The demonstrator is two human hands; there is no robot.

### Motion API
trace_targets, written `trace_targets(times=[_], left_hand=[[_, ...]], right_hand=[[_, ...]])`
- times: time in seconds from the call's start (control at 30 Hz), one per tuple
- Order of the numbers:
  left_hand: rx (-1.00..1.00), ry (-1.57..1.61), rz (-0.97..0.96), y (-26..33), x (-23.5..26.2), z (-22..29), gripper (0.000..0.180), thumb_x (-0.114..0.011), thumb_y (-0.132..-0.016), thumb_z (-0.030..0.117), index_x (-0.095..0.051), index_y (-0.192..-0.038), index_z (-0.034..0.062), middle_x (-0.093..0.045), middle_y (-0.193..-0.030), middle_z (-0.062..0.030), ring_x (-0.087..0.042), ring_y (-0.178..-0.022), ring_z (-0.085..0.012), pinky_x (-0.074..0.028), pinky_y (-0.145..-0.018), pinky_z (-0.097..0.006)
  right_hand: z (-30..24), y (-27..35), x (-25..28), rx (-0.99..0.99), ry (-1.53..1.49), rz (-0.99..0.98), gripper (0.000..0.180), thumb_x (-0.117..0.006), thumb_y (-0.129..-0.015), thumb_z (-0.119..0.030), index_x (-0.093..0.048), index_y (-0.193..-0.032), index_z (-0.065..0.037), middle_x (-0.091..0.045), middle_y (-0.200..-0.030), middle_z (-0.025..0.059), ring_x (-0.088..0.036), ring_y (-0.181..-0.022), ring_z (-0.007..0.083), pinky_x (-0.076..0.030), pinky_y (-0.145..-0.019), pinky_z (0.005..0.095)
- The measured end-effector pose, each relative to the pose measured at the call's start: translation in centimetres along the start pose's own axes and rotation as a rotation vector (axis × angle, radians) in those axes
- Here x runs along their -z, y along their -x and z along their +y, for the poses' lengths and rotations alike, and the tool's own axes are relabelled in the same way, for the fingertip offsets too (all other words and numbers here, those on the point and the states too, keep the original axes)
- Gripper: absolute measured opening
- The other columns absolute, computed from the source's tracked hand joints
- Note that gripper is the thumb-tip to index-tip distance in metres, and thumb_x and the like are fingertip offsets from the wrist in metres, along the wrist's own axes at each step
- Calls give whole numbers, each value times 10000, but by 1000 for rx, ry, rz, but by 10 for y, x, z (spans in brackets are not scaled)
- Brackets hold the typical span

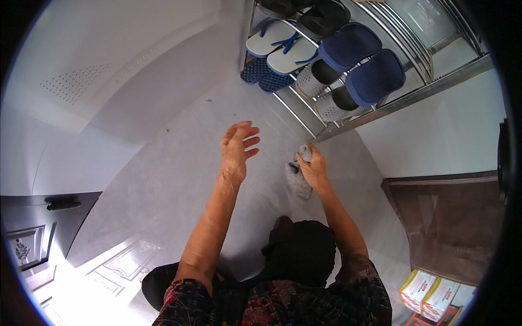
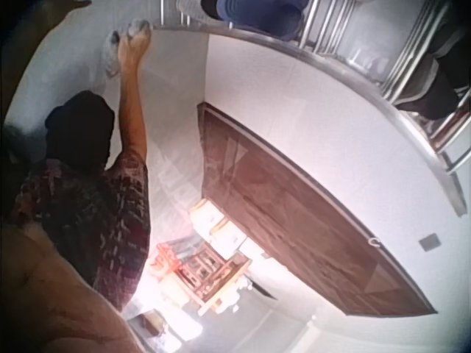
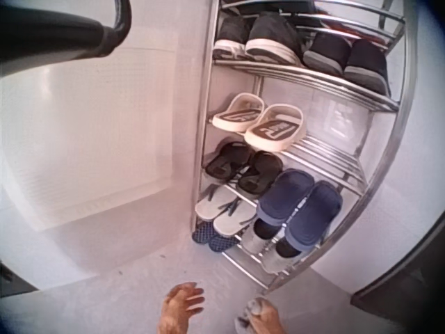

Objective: The person cleans a gray perforated shoe with a gray cloth, then wipes a white wall and stacked cardboard boxes with the same cloth. Finally, the person opens one of the boxes to reveal bottles inside.

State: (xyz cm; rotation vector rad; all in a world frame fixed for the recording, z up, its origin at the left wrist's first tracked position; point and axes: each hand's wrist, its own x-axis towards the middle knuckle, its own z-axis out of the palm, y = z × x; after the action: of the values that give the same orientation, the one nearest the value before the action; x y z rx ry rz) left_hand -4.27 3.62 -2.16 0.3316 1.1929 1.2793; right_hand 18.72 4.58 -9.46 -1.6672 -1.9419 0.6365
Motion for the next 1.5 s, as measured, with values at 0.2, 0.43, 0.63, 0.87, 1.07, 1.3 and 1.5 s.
trace_targets(times=[0.2, 0.43, 0.63, 0.87, 1.07, 1.3, 1.5], left_hand=[[50, 31, 79, -2, 15, 1, 356, -578, -859, 336, -554, -1100, 75, -581, -1061, -86, -540, -962, -225, -437, -790, -374], [48, 43, 151, -11, 26, 1, 348, -593, -852, 338, -555, -1095, 92, -580, -1041, -73, -534, -953, -219, -438, -779, -365], [67, 66, 170, -15, 32, -3, 351, -609, -841, 340, -563, -1079, 87, -593, -1030, -80, -557, -932, -204, -460, -771, -354], [118, 66, 148, -23, 33, -8, 348, -582, -868, 328, -547, -1101, 71, -581, -1059, -80, -539, -955, -217, -435, -795, -368], [55, 52, 168, -25, 42, -3, 350, -541, -878, 310, -542, -1127, 65, -571, -1072, -95, -535, -965, -232, -428, -795, -371], [55, 45, 149, -21, 30, 0, 339, -594, -852, 320, -557, -1080, 71, -586, -1043, -81, -547, -916, -204, -440, -751, -340], [75, 31, 81, -15, 12, -6, 364, -603, -850, 325, -547, -1090, 57, -575, -1039, -82, -537, -922, -213, -434, -755, -344]], right_hand=[[-19, -70, -43, 195, 199, 125, 537, -637, -711, -36, -444, -1211, -21, -549, -1032, 179, -453, -1059, 350, -365, -926, 428], [46, -184, -80, 293, 616, 385, 500, -586, -780, -54, -459, -1263, -55, -605, -1068, 155, -580, -975, 327, -446, -832, 433], [65, -142, -56, 36, 909, 47, 356, -590, -798, -94, -546, -1146, -34, -628, -1020, 171, -597, -975, 339, -471, -834, 438], [25, -142, -59, 55, 576, -174, 446, -629, -759, -131, -521, -1178, -22, -499, -1172, 221, -511, -1055, 374, -471, -876, 427], [55, -122, -116, 431, 936, 222, 424, -529, -805, -81, -515, -1223, -7, -480, -1165, 167, -483, -1010, 310, -469, -832, 384], [110, -2, -70, 426, 823, 105, 320, -598, -767, -75, -593, -1049, 78, -467, -1152, 167, -457, -1069, 315, -463, -876, 373], [180, 71, 20, -382, 501, -298, 423, -635, -714, -44, -545, -1124, 10, -487, -1170, 223, -505, -1021, 372, -452, -872, 414]])
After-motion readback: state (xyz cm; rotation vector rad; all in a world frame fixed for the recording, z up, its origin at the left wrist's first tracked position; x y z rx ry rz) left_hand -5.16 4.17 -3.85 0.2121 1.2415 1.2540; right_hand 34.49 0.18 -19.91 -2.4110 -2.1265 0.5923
